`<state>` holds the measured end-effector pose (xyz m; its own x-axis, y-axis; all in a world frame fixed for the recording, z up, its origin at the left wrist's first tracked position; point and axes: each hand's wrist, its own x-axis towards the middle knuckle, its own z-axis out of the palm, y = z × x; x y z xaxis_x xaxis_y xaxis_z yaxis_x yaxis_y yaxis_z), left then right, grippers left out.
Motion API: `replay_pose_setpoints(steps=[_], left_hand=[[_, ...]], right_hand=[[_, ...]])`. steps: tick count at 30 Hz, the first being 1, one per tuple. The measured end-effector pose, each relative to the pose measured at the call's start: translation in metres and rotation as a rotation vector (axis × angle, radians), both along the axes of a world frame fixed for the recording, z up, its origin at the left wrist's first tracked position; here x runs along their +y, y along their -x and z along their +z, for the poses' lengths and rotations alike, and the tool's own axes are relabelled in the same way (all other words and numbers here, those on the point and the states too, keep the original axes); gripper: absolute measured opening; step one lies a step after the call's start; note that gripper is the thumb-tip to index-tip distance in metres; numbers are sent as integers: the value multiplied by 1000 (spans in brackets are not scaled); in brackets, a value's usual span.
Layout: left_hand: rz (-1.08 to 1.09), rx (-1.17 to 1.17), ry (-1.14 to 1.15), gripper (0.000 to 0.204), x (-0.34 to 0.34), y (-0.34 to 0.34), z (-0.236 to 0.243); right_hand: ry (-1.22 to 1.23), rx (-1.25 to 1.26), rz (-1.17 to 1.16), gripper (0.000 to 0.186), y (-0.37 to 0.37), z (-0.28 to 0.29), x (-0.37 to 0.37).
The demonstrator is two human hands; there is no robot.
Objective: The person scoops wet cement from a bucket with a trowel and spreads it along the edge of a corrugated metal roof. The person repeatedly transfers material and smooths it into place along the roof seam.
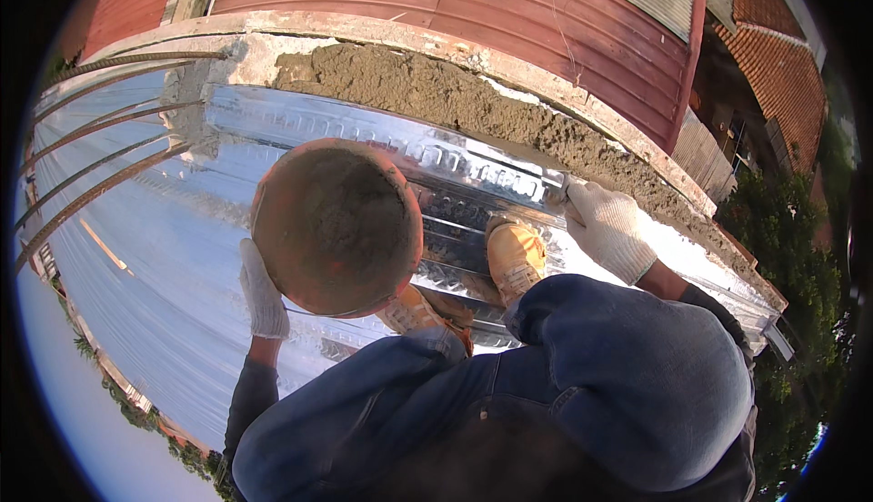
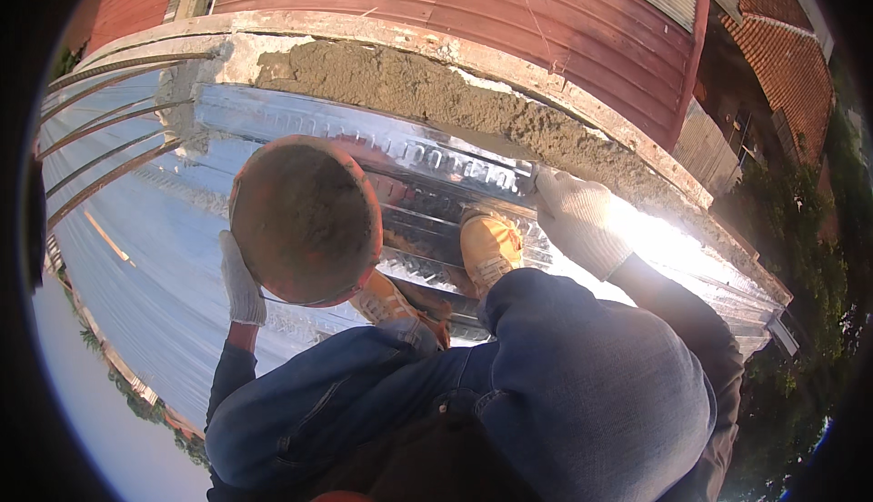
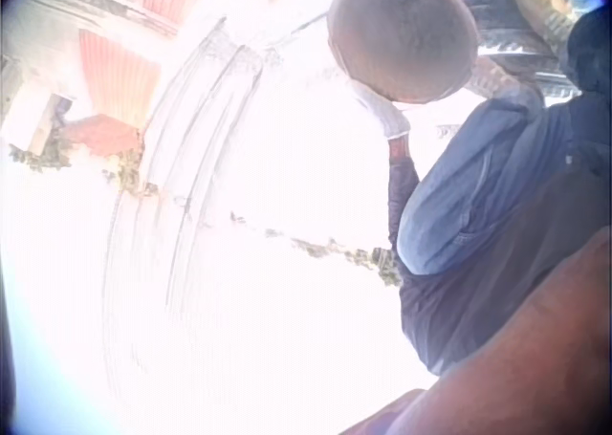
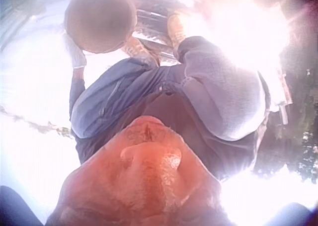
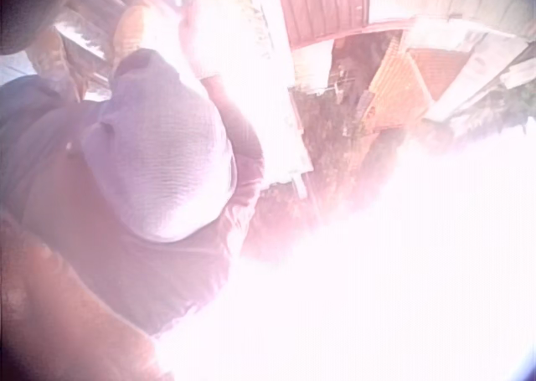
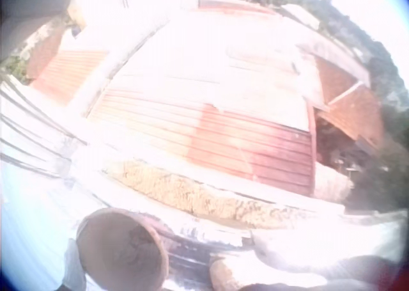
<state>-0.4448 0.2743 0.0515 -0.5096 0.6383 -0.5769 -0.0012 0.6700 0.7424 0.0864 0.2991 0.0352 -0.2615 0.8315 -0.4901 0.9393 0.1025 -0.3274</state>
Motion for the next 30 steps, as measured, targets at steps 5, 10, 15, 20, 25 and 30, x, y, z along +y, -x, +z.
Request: replay_pose_setpoints(steps=[5,10,15,20,25,30], left_hand=[[-58,19,-146,47,6,-30,18],[-123,44,-116,37,9,-54,43],[-229,113,-89,35,22,-68,54],[-240,118,-106,38,15,-63,53],[-254,81,-162,40,20,-74,52],[-355,96,-161,39,22,-86,63]], right_hand=[[-252,181,-46,21,4,18,5],[-256,93,-9,19,6,7,60],[-252,23,-27,24,27,-31,112],[-165,-33,10,25,55,-60,112],[-136,-88,79,28,51,-57,93],[-261,154,-6,22,44,2,67]])
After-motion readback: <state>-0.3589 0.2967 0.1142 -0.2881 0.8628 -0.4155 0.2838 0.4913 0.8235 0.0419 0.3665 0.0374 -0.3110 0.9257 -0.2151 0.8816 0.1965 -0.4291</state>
